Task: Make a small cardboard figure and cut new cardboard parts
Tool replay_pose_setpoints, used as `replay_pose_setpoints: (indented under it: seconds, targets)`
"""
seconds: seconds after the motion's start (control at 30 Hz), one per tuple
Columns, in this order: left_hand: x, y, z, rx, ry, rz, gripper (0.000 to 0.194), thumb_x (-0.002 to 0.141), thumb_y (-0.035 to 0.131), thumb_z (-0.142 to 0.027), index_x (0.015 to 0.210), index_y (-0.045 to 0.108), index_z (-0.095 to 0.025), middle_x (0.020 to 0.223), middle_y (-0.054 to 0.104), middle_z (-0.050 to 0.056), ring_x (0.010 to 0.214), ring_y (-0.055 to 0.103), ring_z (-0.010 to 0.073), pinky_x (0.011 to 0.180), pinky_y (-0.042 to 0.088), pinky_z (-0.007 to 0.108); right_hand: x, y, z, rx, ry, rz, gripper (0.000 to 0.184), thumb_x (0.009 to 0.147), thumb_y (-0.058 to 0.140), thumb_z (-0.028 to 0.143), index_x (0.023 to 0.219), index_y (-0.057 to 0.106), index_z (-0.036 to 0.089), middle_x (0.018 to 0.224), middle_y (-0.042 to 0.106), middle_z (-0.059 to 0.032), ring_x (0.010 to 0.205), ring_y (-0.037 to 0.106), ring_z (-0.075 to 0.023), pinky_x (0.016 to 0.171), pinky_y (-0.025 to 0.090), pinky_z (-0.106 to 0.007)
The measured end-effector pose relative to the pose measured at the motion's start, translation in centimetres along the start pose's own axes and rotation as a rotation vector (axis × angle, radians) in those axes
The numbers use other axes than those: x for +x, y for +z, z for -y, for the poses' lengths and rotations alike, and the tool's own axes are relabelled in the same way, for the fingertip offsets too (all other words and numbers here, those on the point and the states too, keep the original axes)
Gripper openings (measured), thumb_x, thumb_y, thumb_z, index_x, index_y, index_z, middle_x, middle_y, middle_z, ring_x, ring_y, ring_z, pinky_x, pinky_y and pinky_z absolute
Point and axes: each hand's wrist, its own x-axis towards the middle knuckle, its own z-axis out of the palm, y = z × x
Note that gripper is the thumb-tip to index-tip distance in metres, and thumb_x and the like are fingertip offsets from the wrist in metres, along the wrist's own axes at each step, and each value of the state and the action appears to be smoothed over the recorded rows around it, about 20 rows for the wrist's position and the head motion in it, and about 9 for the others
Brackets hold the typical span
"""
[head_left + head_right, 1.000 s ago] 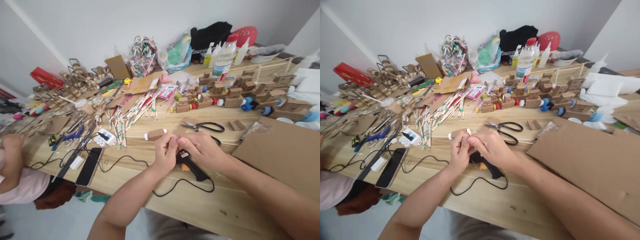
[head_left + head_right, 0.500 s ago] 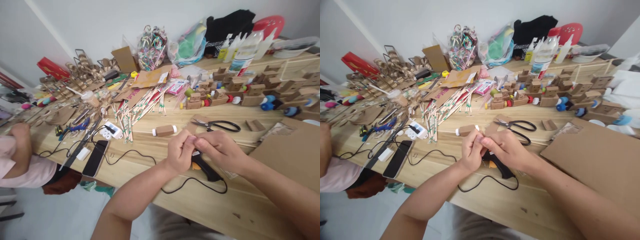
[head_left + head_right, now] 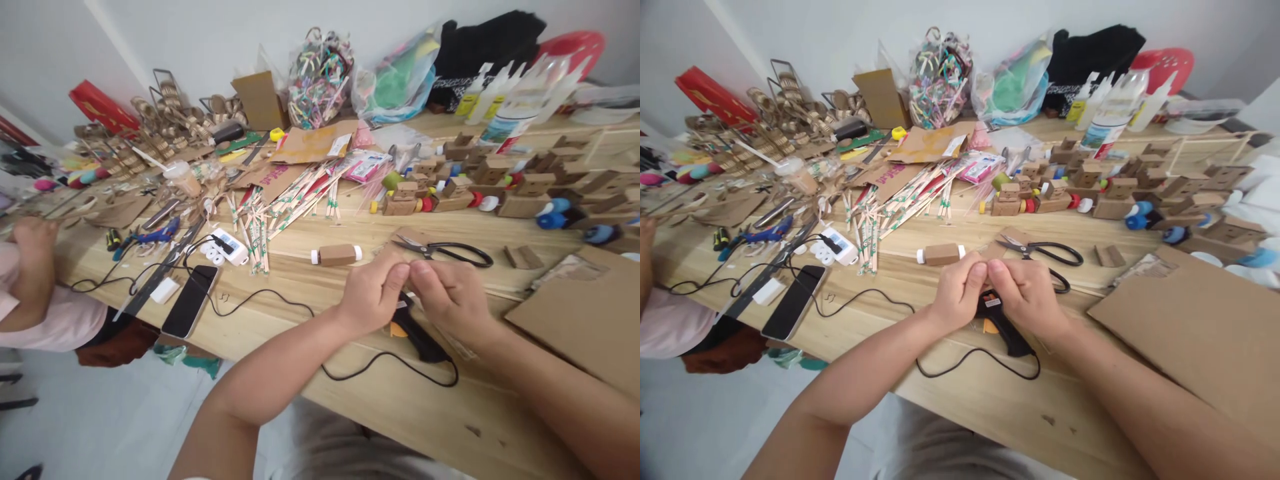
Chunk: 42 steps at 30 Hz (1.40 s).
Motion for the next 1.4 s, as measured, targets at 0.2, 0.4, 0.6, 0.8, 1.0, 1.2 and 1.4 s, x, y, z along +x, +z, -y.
replay_pose_setpoints:
  seconds: [0.2,0.4,0.6,0.8,1.0,1.2,1.4]
  targets:
    - [0.1,-0.2,0.4,-0.015,0.045,-0.041,0.056,0.104,0.034,-0.066,0.068,0.049,-0.025,0.055,0.048,-0.002,0.050,0.045,0.0145,0.054,0.036,0.029,-0.4,0.7,-0.5,0.009,-0.008,-0.010,0.061,0.107,0.027,0.062,0.057,0.034,0.026,0.046,0.043,0.0020,0.043,0.038,-0.0133,0.048,0.033,-0.031]
    - [0.6,-1.1,1.1,0.108,0.140,-0.149,0.057,0.102,0.040,-0.065,0.066,0.054,-0.023,0.053,0.049,-0.003,0.048,0.043,0.0134,0.051,0.034,0.028,-0.2,1.2,-0.5,0.062,-0.012,0.108,0.044,0.108,0.034,0.044,0.075,0.053,0.023,0.066,0.061,-0.0011,0.059,0.055,-0.0144,0.059,0.042,-0.026]
    - [-0.1,-1.8,1.0,0.144,0.123,-0.185,0.057,0.101,0.045,-0.065,0.064,0.056,-0.023,0.051,0.048,-0.003,0.045,0.041,0.0133,0.048,0.032,0.029,-0.8,1.6,0.1,0.091,-0.096,0.026,0.054,0.111,0.027,0.049,0.070,0.051,0.022,0.063,0.059,-0.0006,0.057,0.051,-0.0128,0.057,0.038,-0.025]
    - [0.0,-1.6,0.4,0.143,0.115,-0.217,0.060,0.097,0.048,-0.071,0.061,0.056,-0.023,0.048,0.047,-0.004,0.044,0.040,0.0127,0.045,0.032,0.028,-0.8,2.0,0.0,0.067,-0.052,0.017,0.057,0.110,0.028,0.049,0.064,0.049,0.022,0.061,0.060,-0.0013,0.059,0.053,-0.0132,0.059,0.039,-0.026]
    - [1.0,-0.6,0.9,-0.142,-0.198,-0.151,0.068,0.080,0.058,-0.086,0.057,0.046,-0.023,0.045,0.036,-0.007,0.039,0.029,0.0083,0.037,0.024,0.024,0.5,1.8,-0.6,0.300,0.182,0.150,0.057,0.104,0.037,0.060,0.061,0.044,0.023,0.057,0.054,0.0007,0.057,0.055,-0.0136,0.056,0.041,-0.026]
    - [2.7,-1.0,0.6,-0.550,-0.662,0.044,0.069,0.069,0.072,-0.084,0.057,0.044,-0.022,0.041,0.030,-0.010,0.036,0.027,0.0060,0.035,0.027,0.020,1.9,-0.4,-2.1,0.323,0.262,0.148,0.051,0.106,0.033,0.053,0.071,0.053,0.022,0.050,0.042,0.0068,0.046,0.045,-0.0121,0.049,0.037,-0.026]
    - [3.0,-1.7,0.5,-0.710,-0.863,0.176,0.059,0.082,0.074,-0.066,0.058,0.042,-0.022,0.045,0.027,-0.010,0.036,0.026,0.0058,0.035,0.029,0.018,1.9,-1.5,-1.6,0.200,0.032,0.099,0.020,0.088,0.061,0.020,0.107,0.069,0.022,0.082,0.070,-0.0003,0.068,0.062,-0.0149,0.065,0.049,-0.027]
